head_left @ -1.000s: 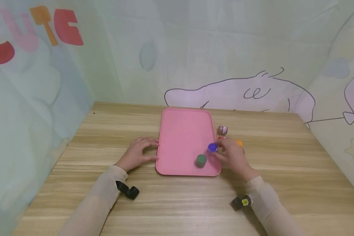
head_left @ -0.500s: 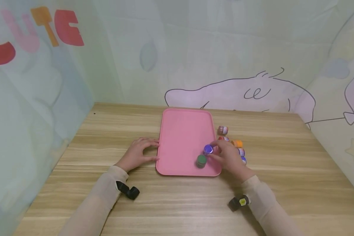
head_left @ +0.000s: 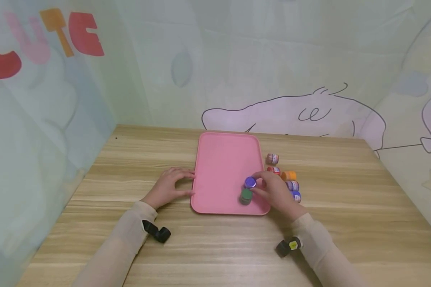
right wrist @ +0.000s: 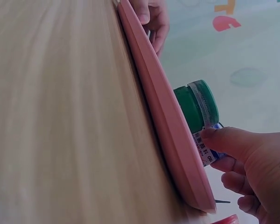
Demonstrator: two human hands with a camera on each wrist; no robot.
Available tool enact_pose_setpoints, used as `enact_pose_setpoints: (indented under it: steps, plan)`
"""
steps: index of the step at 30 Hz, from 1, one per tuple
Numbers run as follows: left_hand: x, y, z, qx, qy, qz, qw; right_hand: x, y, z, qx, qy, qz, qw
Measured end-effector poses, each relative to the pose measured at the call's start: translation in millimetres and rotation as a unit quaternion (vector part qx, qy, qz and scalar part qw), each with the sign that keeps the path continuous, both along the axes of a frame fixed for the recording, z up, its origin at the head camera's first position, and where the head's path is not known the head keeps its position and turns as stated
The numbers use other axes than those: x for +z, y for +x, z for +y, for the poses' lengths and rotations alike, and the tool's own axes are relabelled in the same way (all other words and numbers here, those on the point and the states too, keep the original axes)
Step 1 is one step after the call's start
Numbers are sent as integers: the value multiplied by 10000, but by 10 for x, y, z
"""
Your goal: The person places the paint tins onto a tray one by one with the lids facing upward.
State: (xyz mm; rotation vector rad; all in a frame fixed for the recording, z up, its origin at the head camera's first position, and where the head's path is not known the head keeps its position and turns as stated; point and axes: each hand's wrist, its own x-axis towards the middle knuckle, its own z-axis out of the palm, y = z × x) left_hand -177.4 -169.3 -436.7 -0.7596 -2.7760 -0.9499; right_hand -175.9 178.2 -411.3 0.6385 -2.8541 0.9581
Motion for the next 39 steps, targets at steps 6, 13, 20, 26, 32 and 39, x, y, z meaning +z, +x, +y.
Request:
enact_pose_setpoints:
  steps: [6,13,20,26,32,39]
  plan:
    - [-5,0,17,-8,4,-15,10000,-36,-4,6,-10,-37,-103,9999]
    - [-16,-4,31,-16,14,-15,10000,-55,-5,-8,38,-17,-105,9999]
    - [-37,-7,43,-30,18,-40,10000,-65,-17,-8,90,-102,-247,9996]
    - [-16,-8,50,-40,1,-58,10000,-69,-18,6,196,-70,-248,9995]
    - [-2,-1,26,21,21,-148,9999,-98,-49,7,362,-39,-70,9993]
    - [16,5,10,30,10,-236,9997,-101,-70,20,497,-14,-23,9988]
